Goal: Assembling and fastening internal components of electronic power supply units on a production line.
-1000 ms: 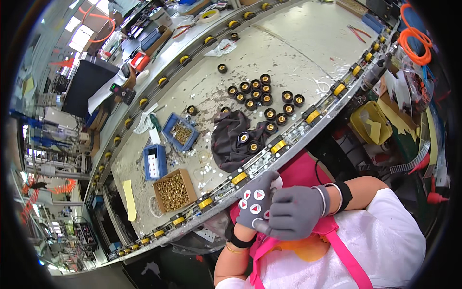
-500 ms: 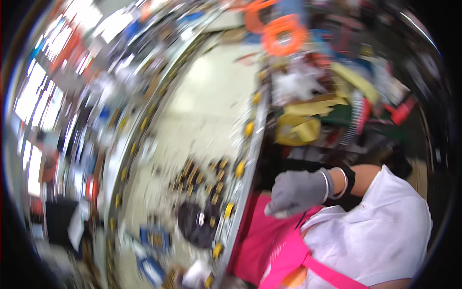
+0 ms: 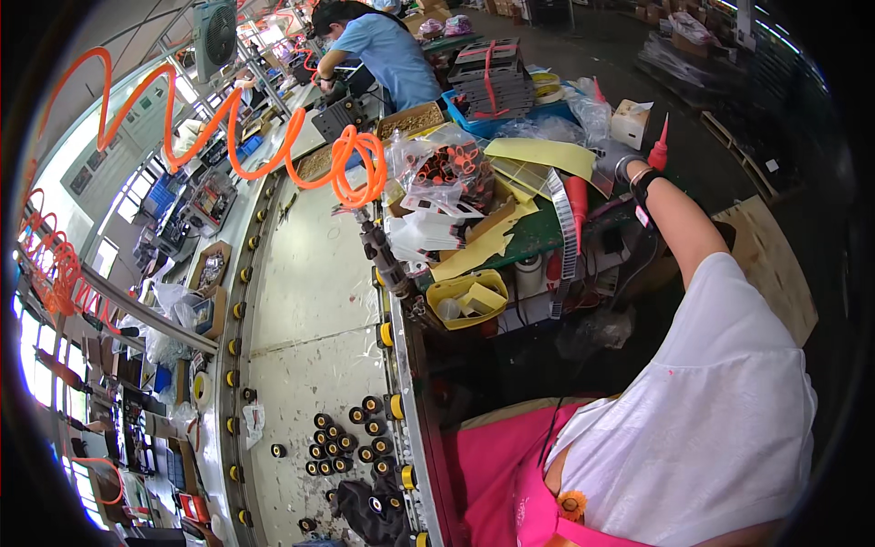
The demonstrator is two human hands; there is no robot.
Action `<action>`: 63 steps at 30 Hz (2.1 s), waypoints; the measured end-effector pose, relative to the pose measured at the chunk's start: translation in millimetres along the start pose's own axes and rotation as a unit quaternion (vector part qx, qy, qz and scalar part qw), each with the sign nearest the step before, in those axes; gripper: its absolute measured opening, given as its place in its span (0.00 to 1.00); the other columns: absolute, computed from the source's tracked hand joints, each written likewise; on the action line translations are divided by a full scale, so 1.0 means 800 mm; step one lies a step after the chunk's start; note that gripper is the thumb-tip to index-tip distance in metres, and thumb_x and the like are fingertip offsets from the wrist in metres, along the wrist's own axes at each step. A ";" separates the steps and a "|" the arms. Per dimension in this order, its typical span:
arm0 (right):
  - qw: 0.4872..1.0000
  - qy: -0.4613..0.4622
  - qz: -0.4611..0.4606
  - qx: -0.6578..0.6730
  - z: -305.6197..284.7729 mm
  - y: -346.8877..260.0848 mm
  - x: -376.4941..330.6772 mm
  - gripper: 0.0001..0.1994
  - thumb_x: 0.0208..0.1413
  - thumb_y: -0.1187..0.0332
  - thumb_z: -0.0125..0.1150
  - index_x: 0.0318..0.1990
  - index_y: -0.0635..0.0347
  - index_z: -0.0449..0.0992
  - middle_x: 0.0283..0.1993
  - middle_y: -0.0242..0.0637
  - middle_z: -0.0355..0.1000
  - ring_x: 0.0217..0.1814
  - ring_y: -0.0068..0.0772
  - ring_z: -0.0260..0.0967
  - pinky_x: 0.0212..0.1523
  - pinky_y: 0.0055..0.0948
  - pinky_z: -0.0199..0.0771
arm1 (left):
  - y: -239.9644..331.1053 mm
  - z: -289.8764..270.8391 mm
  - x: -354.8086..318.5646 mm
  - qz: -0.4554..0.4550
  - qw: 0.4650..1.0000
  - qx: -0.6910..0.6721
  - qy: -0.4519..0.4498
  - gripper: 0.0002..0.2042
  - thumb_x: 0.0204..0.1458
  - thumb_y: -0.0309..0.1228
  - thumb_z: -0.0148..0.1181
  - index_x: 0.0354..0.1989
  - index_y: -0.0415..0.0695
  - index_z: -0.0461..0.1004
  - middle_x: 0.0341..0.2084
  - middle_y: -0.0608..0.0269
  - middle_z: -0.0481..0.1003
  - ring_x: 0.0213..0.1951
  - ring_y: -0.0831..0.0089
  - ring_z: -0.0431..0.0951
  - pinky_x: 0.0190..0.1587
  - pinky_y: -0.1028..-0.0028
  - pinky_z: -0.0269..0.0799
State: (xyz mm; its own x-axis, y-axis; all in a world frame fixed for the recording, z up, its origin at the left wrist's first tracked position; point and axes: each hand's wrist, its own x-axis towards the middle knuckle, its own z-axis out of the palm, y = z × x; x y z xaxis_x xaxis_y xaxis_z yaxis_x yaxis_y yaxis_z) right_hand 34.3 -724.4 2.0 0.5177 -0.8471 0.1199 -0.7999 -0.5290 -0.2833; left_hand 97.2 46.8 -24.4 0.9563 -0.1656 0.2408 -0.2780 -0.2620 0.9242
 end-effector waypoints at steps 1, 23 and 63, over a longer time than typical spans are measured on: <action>1.000 -0.017 0.013 0.000 0.012 0.008 0.004 0.27 0.41 0.61 0.63 0.53 0.55 0.71 0.50 0.49 0.71 0.54 0.49 0.68 0.53 0.37 0.68 | 0.003 -0.003 -0.007 -0.008 1.000 -0.001 0.017 0.18 0.44 0.29 0.59 0.45 0.39 0.69 0.41 0.51 0.72 0.40 0.61 0.73 0.43 0.69 0.71; 0.849 0.285 -0.226 0.384 -0.003 -0.021 -0.011 0.30 0.45 0.73 0.67 0.58 0.63 0.63 0.49 0.40 0.72 0.50 0.29 0.70 0.51 0.26 0.69 | 0.164 0.062 -0.080 -0.154 0.968 -0.049 0.190 0.13 0.45 0.27 0.49 0.39 0.37 0.71 0.37 0.53 0.76 0.27 0.73 0.69 0.32 0.77 0.66; 0.454 -0.538 -0.596 0.387 0.070 -0.398 -0.450 0.12 0.55 0.64 0.59 0.41 0.62 0.77 0.35 0.41 0.76 0.36 0.38 0.75 0.37 0.30 0.73 | 0.112 0.122 -0.041 -0.113 0.978 0.174 0.003 0.12 0.46 0.28 0.65 0.37 0.38 0.73 0.25 0.59 0.71 0.25 0.67 0.70 0.28 0.72 0.65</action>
State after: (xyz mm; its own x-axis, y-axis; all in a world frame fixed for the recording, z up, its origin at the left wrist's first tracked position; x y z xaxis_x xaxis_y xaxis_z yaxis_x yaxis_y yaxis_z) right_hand 119.6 -248.3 -4.2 0.6248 0.7517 0.2110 0.3728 -0.0498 -0.9266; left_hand 32.5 -64.1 21.3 0.9971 -0.0613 0.0452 -0.0730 -0.5991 0.7973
